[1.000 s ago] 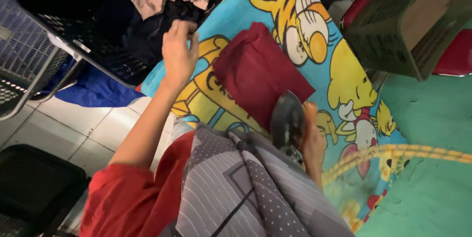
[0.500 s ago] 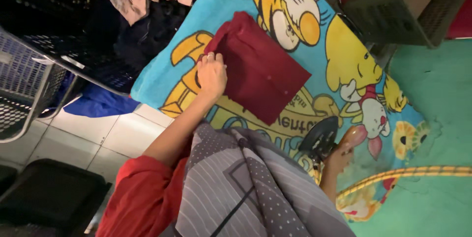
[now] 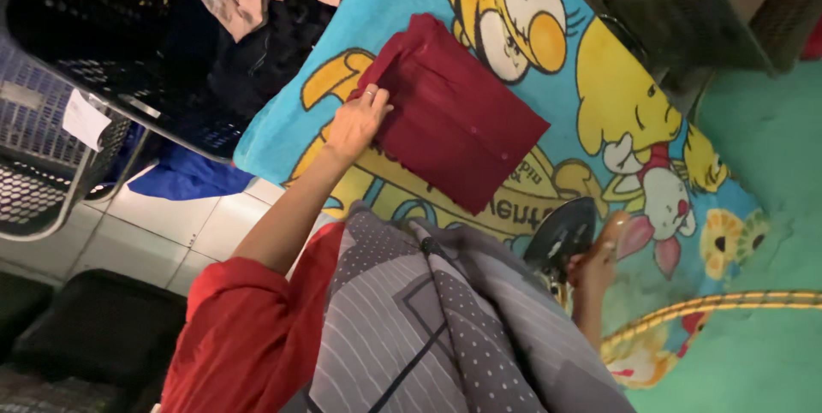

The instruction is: The person irons a shirt on an ironing board, smoothing it out by hand and then folding the shirt into a square.

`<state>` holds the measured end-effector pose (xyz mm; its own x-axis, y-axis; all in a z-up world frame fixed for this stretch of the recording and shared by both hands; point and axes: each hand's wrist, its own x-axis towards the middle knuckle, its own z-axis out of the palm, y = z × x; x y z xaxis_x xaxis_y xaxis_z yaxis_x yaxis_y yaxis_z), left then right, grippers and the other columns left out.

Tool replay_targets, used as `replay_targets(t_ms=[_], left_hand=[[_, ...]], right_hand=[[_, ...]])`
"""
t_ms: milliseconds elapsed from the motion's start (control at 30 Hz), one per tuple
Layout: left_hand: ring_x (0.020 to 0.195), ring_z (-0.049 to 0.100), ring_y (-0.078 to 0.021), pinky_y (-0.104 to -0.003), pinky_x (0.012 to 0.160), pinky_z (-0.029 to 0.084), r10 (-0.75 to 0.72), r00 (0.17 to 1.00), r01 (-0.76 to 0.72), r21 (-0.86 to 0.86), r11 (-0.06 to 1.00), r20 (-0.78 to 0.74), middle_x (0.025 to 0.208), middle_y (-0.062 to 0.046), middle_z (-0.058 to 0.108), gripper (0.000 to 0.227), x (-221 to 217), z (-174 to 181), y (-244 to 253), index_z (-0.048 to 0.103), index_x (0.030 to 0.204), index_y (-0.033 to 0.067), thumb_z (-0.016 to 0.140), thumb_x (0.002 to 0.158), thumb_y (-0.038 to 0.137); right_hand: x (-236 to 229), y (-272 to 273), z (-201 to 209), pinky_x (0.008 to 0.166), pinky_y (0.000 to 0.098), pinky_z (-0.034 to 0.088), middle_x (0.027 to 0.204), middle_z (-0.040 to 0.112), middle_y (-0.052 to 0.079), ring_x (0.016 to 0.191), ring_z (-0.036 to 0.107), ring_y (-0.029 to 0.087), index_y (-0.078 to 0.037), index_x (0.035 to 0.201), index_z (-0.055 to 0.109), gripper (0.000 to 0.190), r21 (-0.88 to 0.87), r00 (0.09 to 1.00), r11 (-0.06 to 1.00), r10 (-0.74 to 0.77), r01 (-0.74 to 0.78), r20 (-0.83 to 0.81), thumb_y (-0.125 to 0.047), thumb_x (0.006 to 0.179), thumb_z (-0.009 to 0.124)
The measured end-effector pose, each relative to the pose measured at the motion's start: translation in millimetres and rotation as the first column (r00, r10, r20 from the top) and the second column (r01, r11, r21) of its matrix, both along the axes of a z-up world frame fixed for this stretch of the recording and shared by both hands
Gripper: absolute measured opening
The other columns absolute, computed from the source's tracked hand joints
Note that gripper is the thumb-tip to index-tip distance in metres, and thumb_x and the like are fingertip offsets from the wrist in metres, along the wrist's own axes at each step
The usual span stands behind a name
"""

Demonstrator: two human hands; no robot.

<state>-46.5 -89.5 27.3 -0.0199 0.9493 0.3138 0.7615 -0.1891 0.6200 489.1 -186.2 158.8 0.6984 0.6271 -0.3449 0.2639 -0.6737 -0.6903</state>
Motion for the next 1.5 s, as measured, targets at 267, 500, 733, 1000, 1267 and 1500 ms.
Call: replay_targets(t_ms=[267, 500, 733, 1000, 1267, 1500], left_hand=[[0.085, 0.065, -0.0255, -0.039, 0.073, 0.051, 0.060, 0.994, -0.053, 0.076, 0.996, -0.095, 0.094, -0.008, 0.061, 0.017, 1.4, 28.4, 11.3, 0.061, 0.094, 0.0113, 0.073, 0.096, 0.023], [0.086, 0.067, -0.0295, -0.046, 0.081, 0.045, -0.046, 0.993, 0.031, -0.140, 0.990, -0.108, 0.084, -0.011, 0.070, 0.022, 7.2, 14.1, 68.7, 0.070, 0.078, 0.0097, 0.081, 0.072, 0.027], [0.075, 0.065, -0.0308, -0.045, 0.075, 0.039, 0.279, 0.953, -0.278, -0.030, 0.960, 0.121, 0.076, -0.010, 0.068, 0.019, -38.8, 45.2, 77.9, 0.067, 0.078, 0.0091, 0.082, 0.083, 0.020], [0.062, 0.067, -0.0264, -0.041, 0.064, 0.046, 0.334, 0.848, -0.308, -0.130, 0.942, 0.411, 0.069, -0.009, 0.069, 0.020, -80.3, 85.3, 75.8, 0.066, 0.079, 0.0050, 0.083, 0.086, 0.014], [0.058, 0.069, -0.0295, -0.038, 0.057, 0.052, 0.233, 0.859, -0.212, -0.099, 0.972, 0.455, 0.068, -0.014, 0.068, 0.020, -66.0, 96.6, 98.6, 0.066, 0.082, 0.0017, 0.084, 0.087, 0.010], [0.074, 0.066, -0.0351, -0.049, 0.065, 0.048, 0.134, 0.977, -0.133, -0.018, 0.991, 0.164, 0.081, -0.012, 0.069, 0.019, -58.9, 108.5, 59.3, 0.065, 0.088, 0.0055, 0.079, 0.094, 0.016]], right_hand=[[-147.7, 20.0, 33.2, 0.053, 0.0277, 0.042, 0.067, 0.059, 0.003, 0.057, 0.056, 0.012, 0.002, 0.100, 0.067, 0.055, -0.171, 0.785, 0.784, 0.615, -0.597, 0.075, -0.046, 0.115, 0.046], [-278.3, 64.3, 14.2, 0.055, 0.0361, 0.047, 0.071, 0.062, 0.008, 0.062, 0.057, 0.020, -0.009, 0.155, 0.043, 0.066, -0.122, 0.642, 0.632, 0.763, -0.765, -0.074, -0.044, 0.102, 0.056], [-358.1, 90.1, -27.5, 0.075, 0.0591, 0.051, 0.092, 0.071, 0.027, 0.091, 0.068, 0.050, -0.013, 0.132, 0.062, 0.049, -0.250, 0.350, 0.427, 0.888, -0.869, 0.298, -0.052, 0.106, 0.045], [-389.6, 77.0, -18.7, 0.073, 0.0590, 0.051, 0.091, 0.073, 0.022, 0.086, 0.068, 0.047, -0.012, 0.117, 0.063, 0.044, -0.327, 0.342, 0.404, 0.911, -0.854, 0.231, -0.048, 0.106, 0.042], [-286.5, 4.9, -2.1, 0.071, 0.0532, 0.053, 0.085, 0.072, 0.023, 0.083, 0.069, 0.044, -0.020, 0.121, 0.071, 0.049, -0.532, 0.426, 0.474, 0.877, -0.701, 0.220, -0.055, 0.089, 0.060], [-106.8, -55.9, 5.5, 0.050, 0.0366, 0.042, 0.064, 0.057, 0.006, 0.053, 0.053, 0.018, -0.004, 0.094, 0.066, 0.050, -0.111, 0.941, 0.950, 0.307, -0.292, 0.146, -0.043, 0.112, 0.039]])
